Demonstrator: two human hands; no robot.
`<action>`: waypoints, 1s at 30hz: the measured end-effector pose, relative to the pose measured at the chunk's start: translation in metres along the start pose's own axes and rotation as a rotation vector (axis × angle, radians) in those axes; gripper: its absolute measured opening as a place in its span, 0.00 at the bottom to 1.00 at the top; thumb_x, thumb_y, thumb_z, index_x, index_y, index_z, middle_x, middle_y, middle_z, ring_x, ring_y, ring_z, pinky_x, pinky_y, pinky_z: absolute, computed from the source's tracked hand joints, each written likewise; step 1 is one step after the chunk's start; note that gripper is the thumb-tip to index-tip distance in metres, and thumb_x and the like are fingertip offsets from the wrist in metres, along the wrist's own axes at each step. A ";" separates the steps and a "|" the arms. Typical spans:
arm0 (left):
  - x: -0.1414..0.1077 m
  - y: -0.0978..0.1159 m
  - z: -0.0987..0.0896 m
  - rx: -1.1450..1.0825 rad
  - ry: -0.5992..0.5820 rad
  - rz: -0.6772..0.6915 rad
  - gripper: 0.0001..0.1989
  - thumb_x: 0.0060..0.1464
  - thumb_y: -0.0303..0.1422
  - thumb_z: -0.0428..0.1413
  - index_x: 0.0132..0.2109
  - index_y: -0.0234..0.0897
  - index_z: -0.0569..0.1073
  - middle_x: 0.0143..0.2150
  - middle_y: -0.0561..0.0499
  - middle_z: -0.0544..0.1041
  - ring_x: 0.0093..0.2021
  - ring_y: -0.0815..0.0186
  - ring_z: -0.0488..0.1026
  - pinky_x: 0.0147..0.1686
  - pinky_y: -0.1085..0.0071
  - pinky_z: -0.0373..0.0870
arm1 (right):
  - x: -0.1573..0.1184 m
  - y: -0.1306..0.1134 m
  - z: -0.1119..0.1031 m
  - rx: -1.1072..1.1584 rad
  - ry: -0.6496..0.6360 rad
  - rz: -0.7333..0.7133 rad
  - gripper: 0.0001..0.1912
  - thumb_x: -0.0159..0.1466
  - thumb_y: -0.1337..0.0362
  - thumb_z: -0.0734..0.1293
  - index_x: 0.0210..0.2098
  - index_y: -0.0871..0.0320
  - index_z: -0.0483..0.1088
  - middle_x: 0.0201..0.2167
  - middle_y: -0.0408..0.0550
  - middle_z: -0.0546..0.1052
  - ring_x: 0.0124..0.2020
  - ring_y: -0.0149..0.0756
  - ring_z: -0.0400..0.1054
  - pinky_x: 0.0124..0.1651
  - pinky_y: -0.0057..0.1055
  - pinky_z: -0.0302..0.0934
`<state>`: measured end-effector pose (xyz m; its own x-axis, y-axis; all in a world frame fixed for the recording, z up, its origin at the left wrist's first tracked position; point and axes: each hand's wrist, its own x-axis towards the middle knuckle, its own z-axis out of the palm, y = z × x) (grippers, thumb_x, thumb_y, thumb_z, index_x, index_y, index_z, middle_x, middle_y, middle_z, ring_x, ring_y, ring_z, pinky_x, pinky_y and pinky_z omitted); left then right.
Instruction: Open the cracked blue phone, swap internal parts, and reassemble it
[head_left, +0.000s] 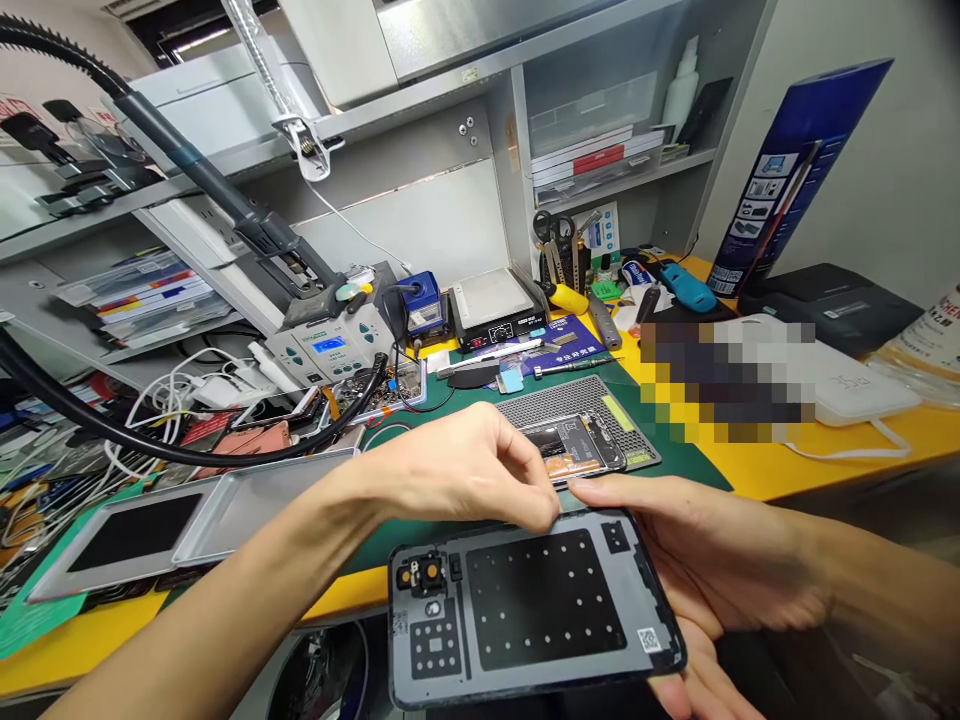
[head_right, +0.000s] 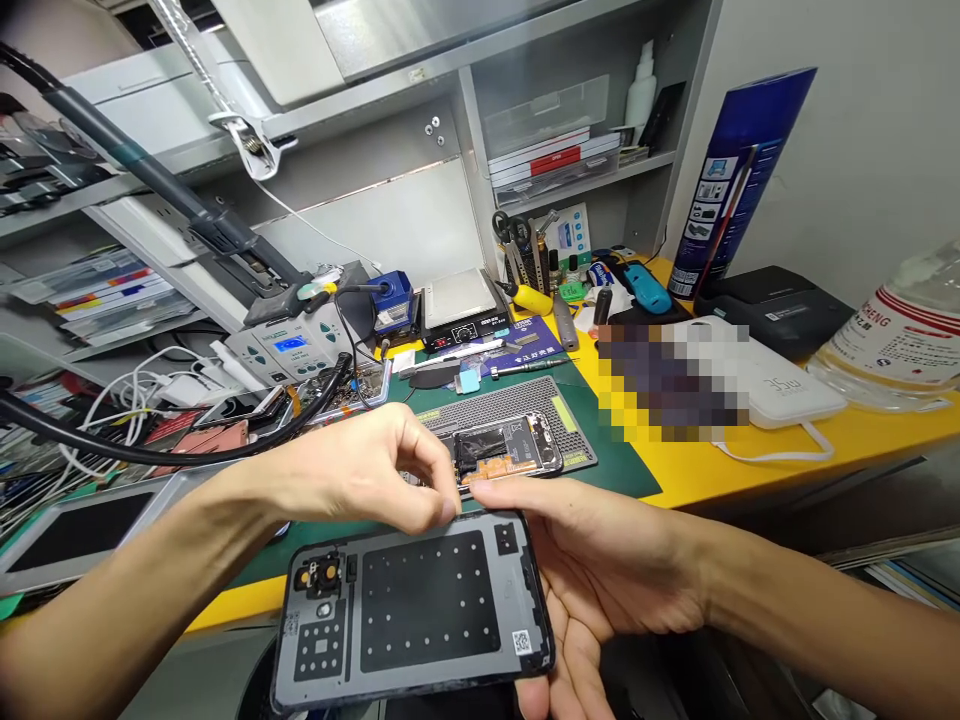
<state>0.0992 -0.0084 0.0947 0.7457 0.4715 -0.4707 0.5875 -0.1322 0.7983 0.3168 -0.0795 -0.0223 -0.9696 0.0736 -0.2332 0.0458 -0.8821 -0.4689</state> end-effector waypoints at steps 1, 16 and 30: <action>0.000 0.002 0.001 0.009 0.003 -0.002 0.05 0.45 0.32 0.60 0.30 0.34 0.79 0.25 0.56 0.70 0.29 0.69 0.61 0.30 0.70 0.58 | 0.000 0.000 0.001 -0.003 0.006 -0.010 0.63 0.65 0.32 0.30 0.31 0.77 0.78 0.28 0.65 0.76 0.26 0.41 0.77 0.27 0.29 0.72; 0.002 -0.004 -0.002 0.027 -0.008 0.012 0.07 0.45 0.33 0.60 0.31 0.35 0.80 0.27 0.54 0.73 0.30 0.67 0.64 0.33 0.68 0.61 | 0.004 0.007 -0.005 0.026 -0.036 -0.057 0.67 0.63 0.36 0.24 0.32 0.79 0.77 0.27 0.68 0.75 0.26 0.43 0.77 0.27 0.29 0.72; 0.008 0.000 -0.003 -0.129 -0.018 0.033 0.05 0.47 0.33 0.61 0.29 0.36 0.80 0.28 0.56 0.76 0.31 0.70 0.69 0.33 0.73 0.65 | -0.003 0.009 0.002 0.135 -0.043 -0.136 0.73 0.56 0.35 0.16 0.33 0.79 0.77 0.28 0.70 0.76 0.26 0.45 0.78 0.24 0.29 0.72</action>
<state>0.1043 -0.0019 0.0915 0.7702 0.4526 -0.4494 0.5182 -0.0333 0.8546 0.3193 -0.0885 -0.0245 -0.9741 0.1795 -0.1376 -0.1166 -0.9198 -0.3746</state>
